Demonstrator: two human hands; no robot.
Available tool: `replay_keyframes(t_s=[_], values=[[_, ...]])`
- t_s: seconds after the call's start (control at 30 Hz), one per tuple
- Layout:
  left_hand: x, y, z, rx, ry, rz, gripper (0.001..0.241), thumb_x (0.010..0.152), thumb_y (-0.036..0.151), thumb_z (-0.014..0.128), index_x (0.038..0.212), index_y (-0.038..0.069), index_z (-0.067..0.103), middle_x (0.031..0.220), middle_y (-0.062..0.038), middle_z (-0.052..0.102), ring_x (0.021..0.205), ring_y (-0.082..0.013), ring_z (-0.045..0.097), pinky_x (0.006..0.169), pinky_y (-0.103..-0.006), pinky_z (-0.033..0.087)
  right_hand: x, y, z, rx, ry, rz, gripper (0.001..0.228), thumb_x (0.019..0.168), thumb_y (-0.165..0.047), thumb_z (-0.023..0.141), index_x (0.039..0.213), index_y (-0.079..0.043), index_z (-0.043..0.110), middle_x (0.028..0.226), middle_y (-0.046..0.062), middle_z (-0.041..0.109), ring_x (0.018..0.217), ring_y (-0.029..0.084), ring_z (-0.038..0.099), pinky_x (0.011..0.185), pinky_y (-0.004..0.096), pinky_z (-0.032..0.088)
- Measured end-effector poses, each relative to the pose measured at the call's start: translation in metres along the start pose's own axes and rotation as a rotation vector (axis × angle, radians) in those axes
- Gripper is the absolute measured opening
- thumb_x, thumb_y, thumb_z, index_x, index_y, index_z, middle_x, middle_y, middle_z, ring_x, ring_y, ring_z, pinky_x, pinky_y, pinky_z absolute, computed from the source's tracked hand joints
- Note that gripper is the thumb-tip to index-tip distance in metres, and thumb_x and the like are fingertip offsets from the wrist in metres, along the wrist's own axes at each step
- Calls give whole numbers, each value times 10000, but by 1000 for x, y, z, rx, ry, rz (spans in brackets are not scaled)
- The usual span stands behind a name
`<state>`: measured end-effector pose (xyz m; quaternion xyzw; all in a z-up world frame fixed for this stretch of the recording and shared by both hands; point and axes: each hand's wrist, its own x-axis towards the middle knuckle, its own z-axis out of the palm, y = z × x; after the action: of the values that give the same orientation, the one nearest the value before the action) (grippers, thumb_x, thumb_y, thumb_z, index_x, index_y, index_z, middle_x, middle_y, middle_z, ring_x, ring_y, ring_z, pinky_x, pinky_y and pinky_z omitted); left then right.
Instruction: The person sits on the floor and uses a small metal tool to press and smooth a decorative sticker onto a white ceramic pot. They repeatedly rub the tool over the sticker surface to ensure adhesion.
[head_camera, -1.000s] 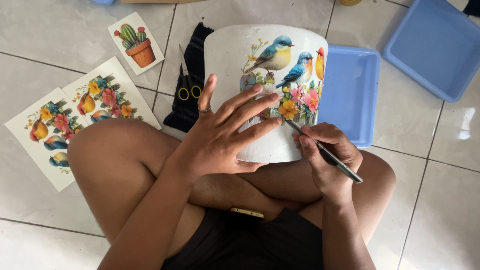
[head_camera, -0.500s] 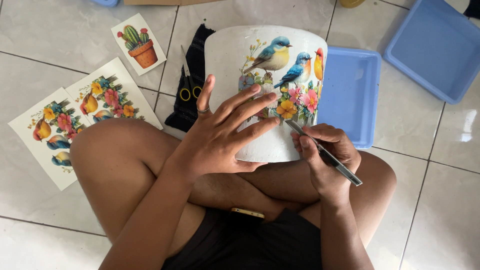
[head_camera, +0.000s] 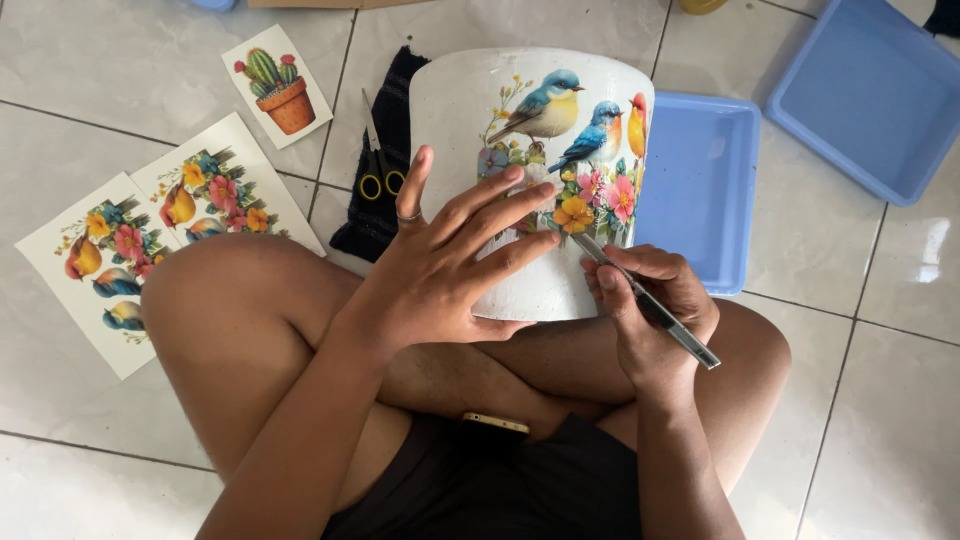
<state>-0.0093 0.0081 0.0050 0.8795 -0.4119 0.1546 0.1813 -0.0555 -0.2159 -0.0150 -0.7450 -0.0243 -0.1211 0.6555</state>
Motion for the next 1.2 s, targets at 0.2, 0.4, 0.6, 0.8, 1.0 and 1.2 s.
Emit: replay_keyframes(t_s=[0.2,0.4,0.6,0.8,1.0,1.2], values=[[-2,0,0,-3,2,0,840,817,626,877,1415,185,485,1533,-67,380,1436,-252,340,1101,-705,85,-2,-2,1,-4,12,27,129,933,-65,651,1024,16,610,913,154,656,846,235,729,759,259,630],[-2,1,-2,-6,-7,-1,841,802,615,873,1408,180,485,1540,-65,359,1444,-251,315,1108,-704,88,-3,-10,5,-27,5,10,118,936,-51,651,1030,9,612,919,137,653,862,204,710,804,250,606],[-3,2,-1,-3,24,-3,794,792,614,869,1362,182,525,1536,-51,369,1442,-236,312,1113,-690,83,-11,-24,18,-198,55,-61,104,933,-66,670,1007,-19,615,934,100,652,808,116,624,720,193,490],[-5,2,-2,4,23,-2,801,798,615,861,1380,189,512,1537,-49,358,1444,-237,305,1113,-699,93,-13,-23,15,-187,60,-58,122,934,-91,671,1008,-27,597,927,96,671,788,111,614,703,199,493],[-7,1,-6,28,44,13,775,804,576,872,1359,175,509,1522,-68,386,1431,-252,331,1107,-701,117,0,1,-5,-44,116,18,164,929,-154,700,1052,-59,650,913,25,667,802,69,587,731,183,478],[-6,-1,-11,39,-18,1,911,710,597,902,1397,188,464,1547,-78,337,1454,-273,272,1113,-704,95,19,1,-6,18,-38,23,75,925,-115,680,967,-67,643,903,41,652,820,110,622,761,213,514]])
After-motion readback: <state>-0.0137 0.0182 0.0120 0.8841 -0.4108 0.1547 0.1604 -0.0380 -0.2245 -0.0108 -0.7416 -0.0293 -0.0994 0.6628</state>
